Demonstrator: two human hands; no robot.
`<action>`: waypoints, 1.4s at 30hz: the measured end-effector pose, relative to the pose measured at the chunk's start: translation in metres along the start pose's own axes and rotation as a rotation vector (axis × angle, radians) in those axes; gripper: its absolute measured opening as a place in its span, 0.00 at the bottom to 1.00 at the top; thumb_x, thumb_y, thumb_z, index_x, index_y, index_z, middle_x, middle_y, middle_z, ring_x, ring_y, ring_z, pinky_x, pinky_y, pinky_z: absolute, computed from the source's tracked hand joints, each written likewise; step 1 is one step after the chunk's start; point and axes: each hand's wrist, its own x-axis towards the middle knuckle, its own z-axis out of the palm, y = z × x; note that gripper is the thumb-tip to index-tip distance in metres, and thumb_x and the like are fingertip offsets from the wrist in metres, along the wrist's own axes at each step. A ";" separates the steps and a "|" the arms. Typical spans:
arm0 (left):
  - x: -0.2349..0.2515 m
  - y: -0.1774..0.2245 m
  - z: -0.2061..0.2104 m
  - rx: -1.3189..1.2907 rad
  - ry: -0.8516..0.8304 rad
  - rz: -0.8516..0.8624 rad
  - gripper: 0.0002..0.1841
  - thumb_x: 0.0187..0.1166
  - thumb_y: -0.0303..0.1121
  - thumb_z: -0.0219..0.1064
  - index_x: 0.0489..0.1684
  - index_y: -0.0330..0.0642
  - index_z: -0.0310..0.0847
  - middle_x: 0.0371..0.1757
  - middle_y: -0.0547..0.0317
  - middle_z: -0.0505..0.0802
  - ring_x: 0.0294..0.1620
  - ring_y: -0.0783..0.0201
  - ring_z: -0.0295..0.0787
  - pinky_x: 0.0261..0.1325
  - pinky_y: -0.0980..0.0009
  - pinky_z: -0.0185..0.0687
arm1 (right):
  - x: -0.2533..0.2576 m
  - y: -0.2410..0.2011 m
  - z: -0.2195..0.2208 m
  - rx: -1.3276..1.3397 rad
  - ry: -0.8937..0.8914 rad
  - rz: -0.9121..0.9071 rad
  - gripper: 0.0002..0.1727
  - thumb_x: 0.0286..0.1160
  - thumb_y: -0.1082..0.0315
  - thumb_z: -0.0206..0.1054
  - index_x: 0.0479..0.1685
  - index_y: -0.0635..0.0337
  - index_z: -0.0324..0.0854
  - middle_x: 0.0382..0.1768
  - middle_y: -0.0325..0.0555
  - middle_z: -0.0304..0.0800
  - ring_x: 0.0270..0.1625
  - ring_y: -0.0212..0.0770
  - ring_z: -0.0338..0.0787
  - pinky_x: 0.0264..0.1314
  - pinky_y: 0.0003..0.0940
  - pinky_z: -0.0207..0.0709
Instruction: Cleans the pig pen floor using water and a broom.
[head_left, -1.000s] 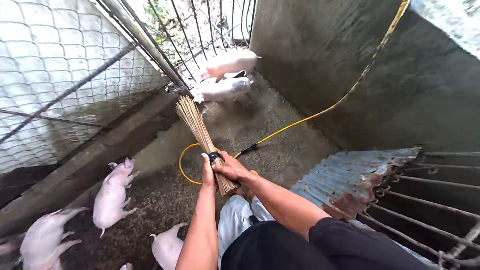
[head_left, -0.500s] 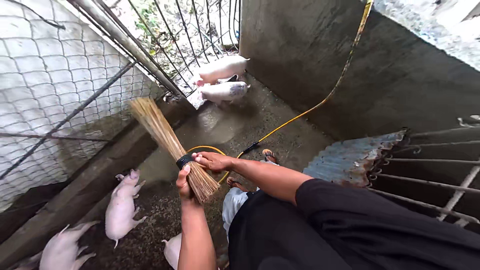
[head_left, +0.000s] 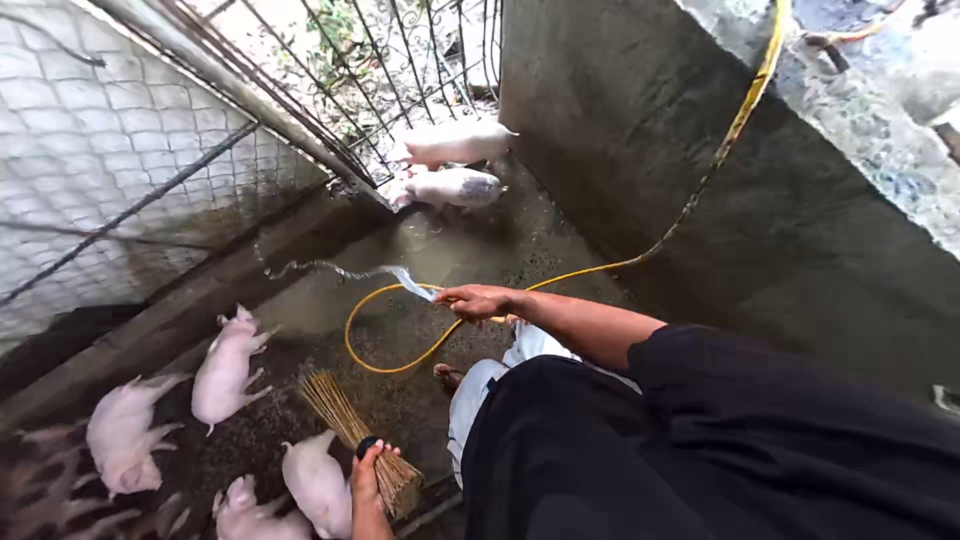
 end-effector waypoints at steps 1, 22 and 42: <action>-0.010 -0.024 -0.005 -0.025 0.051 -0.052 0.19 0.84 0.28 0.59 0.70 0.33 0.65 0.31 0.47 0.90 0.25 0.58 0.92 0.30 0.61 0.92 | -0.003 0.008 -0.002 0.044 -0.008 0.001 0.28 0.93 0.64 0.47 0.91 0.46 0.59 0.39 0.51 0.83 0.27 0.42 0.84 0.32 0.42 0.83; -0.152 -0.261 -0.039 -0.582 0.465 -0.487 0.22 0.79 0.39 0.69 0.67 0.34 0.78 0.47 0.38 0.91 0.41 0.47 0.90 0.45 0.49 0.86 | 0.066 -0.030 0.122 -0.380 -0.147 0.108 0.22 0.96 0.58 0.46 0.79 0.59 0.63 0.28 0.39 0.70 0.21 0.34 0.70 0.26 0.33 0.71; -0.115 -0.264 -0.079 -0.553 0.376 -0.476 0.27 0.76 0.39 0.72 0.71 0.33 0.76 0.57 0.35 0.90 0.52 0.44 0.90 0.55 0.45 0.86 | 0.069 -0.057 0.183 -0.188 -0.112 0.044 0.15 0.95 0.62 0.45 0.70 0.57 0.65 0.19 0.33 0.64 0.13 0.30 0.64 0.15 0.27 0.65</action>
